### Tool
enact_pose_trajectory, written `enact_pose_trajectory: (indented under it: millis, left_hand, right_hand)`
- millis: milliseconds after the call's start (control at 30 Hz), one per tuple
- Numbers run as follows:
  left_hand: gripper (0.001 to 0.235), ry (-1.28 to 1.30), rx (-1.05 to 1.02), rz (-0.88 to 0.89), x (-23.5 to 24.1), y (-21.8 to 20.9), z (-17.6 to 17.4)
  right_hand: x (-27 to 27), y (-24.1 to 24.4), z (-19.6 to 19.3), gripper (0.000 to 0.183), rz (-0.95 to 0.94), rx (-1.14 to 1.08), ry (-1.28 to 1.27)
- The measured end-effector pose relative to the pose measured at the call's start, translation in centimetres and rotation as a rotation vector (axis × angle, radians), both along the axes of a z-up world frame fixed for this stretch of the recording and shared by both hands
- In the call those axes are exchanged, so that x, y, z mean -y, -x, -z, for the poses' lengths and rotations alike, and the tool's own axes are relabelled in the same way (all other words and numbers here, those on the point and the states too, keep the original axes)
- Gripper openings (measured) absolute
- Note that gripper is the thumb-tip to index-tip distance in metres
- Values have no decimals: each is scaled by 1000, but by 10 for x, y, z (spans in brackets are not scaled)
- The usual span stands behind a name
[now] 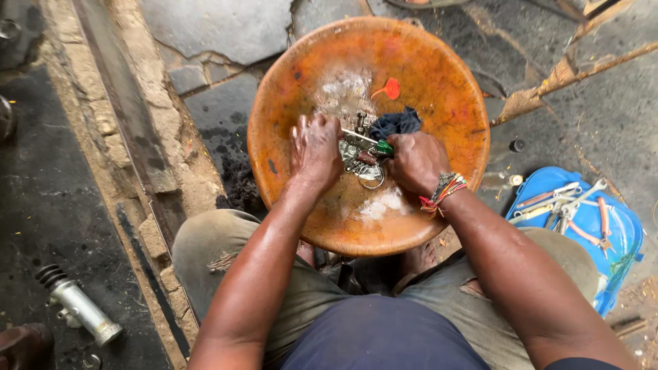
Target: The person sits on the ground and cleans small metal parts using a dark cloth and a green-handled screwdriver. They wipe and scrub the parts over an orange basin, occasionally picking up and handling different pieces.
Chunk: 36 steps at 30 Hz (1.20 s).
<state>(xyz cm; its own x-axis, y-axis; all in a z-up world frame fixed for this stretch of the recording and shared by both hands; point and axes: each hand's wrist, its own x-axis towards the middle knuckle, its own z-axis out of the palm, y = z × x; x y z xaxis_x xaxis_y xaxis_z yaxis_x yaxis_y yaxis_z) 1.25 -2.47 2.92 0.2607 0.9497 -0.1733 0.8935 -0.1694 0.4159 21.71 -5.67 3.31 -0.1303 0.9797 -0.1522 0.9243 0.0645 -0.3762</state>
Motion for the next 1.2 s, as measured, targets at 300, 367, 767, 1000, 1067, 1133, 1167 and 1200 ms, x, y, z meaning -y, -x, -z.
enact_pose_trajectory:
  millis: [300,367,767,1000,1067,1133,1167,1200]
  left_hand:
    - [22,290,-246,186,-3,-21,61]
    - [21,246,-241,220,-6,-20,67]
    - [10,47,463,-122,1,14,58]
    - [18,232,717,-356,0,20,59]
    - [17,412,924,-508,-3,16,54]
    - [16,481,1230,-596,-9,9,61]
    - [14,505,1325,-608,-8,5,66]
    - [13,524,1421,-612,-9,2,71]
  right_hand:
    - [-28,-24,11,25,140,-273,143]
    - [-34,-23,20,29,186,-343,127]
    - [-51,45,34,28,236,-84,-45]
    - [-74,38,56,40,212,36,97]
    - [-69,37,42,34,192,-307,136]
    - [-57,38,19,30,169,-560,183]
    - [-48,41,7,29,158,-642,212]
    - [-45,44,-6,27,146,-726,232]
